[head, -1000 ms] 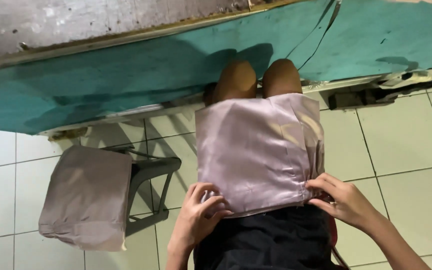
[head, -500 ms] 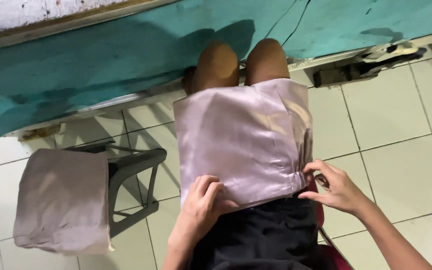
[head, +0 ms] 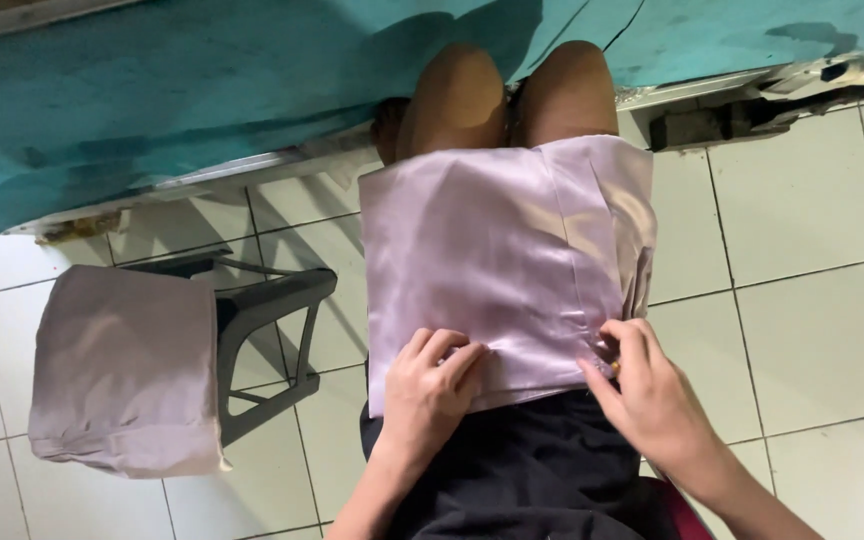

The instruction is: Inspecting, trimming loose threads, and organizing pink satin skirts on a factory floor.

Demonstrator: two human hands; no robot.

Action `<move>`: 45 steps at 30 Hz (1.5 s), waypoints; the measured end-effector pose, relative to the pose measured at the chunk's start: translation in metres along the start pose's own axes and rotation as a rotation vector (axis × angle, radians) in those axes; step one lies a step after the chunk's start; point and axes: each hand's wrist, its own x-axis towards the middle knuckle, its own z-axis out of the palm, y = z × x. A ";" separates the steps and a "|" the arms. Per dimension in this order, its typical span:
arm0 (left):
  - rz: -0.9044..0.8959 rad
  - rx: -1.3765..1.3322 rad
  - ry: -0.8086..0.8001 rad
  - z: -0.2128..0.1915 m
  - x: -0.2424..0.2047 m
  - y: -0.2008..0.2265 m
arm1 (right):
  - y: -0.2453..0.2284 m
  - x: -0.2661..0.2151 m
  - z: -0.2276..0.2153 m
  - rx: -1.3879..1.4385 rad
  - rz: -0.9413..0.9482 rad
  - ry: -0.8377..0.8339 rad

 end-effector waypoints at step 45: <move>-0.422 -0.431 -0.144 -0.004 -0.012 0.002 | -0.055 -0.002 0.035 -0.037 -0.231 -0.102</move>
